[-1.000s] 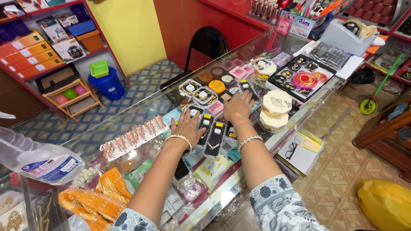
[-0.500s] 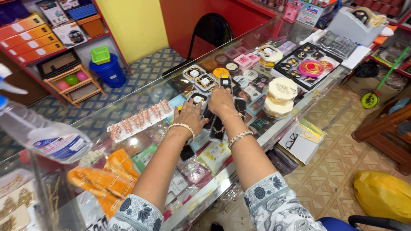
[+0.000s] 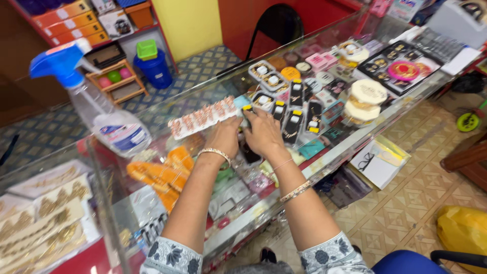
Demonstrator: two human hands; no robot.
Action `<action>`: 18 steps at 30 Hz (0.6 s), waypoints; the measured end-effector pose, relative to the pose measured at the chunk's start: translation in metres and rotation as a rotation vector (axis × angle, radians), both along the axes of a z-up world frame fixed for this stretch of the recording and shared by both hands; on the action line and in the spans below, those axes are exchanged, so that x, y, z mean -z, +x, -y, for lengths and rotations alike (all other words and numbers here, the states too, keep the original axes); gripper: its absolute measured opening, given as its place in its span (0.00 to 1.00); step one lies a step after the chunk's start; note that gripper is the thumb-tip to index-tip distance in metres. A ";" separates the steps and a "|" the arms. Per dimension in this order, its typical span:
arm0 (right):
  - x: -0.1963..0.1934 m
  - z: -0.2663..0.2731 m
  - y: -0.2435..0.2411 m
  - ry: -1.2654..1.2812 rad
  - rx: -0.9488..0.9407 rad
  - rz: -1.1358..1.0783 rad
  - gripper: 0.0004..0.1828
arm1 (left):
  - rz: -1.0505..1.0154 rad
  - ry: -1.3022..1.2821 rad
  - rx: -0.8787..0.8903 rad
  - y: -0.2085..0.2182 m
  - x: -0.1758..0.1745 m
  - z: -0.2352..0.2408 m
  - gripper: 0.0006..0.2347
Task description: The person wipes the surface of packaged jewelry items with an orange cloth. They handle several small boxes containing necklaces and earrings, wiping each one individually before placing them back on the glass display counter.
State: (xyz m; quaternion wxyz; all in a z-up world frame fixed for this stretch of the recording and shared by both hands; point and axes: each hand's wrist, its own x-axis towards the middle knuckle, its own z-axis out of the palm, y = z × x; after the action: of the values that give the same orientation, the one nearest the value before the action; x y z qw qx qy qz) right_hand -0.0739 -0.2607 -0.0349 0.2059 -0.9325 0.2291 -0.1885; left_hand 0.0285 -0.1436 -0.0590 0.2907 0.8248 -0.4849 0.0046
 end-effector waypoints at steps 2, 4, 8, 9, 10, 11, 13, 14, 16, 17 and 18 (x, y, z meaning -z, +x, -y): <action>-0.004 -0.009 -0.003 -0.008 -0.013 -0.031 0.29 | -0.060 -0.085 -0.008 0.003 -0.010 -0.020 0.19; -0.010 -0.012 -0.007 -0.038 -0.003 -0.051 0.29 | -0.092 -0.071 -0.041 0.005 -0.021 -0.039 0.19; -0.025 -0.015 -0.016 -0.041 0.066 -0.173 0.28 | -0.157 0.006 -0.104 0.004 -0.036 -0.057 0.19; -0.028 -0.018 -0.018 -0.016 0.086 -0.230 0.28 | -0.161 0.011 -0.100 0.003 -0.036 -0.060 0.19; -0.029 -0.022 -0.018 0.005 0.081 -0.258 0.31 | -0.165 0.017 -0.096 0.002 -0.035 -0.061 0.19; -0.029 -0.029 -0.017 0.029 0.082 -0.286 0.34 | -0.168 0.024 -0.086 0.001 -0.032 -0.062 0.19; -0.025 -0.043 -0.017 0.016 0.086 -0.269 0.38 | -0.132 -0.020 -0.066 0.000 -0.027 -0.061 0.21; -0.022 -0.051 -0.017 -0.021 0.089 -0.225 0.39 | -0.114 -0.043 -0.054 -0.001 -0.024 -0.060 0.22; -0.020 -0.056 -0.018 -0.021 0.079 -0.189 0.38 | -0.113 -0.064 -0.013 -0.002 -0.020 -0.057 0.23; -0.020 -0.058 -0.018 0.015 0.064 -0.197 0.37 | -0.112 -0.074 0.002 -0.002 -0.020 -0.057 0.24; -0.022 -0.059 -0.018 0.050 0.050 -0.204 0.37 | -0.135 -0.089 -0.009 -0.002 -0.020 -0.059 0.23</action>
State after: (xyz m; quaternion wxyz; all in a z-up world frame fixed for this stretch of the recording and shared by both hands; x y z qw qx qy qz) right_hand -0.0919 -0.2020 -0.0131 0.2000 -0.9355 0.2765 -0.0920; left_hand 0.0264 -0.0847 -0.0388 0.3591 0.8118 -0.4597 -0.0283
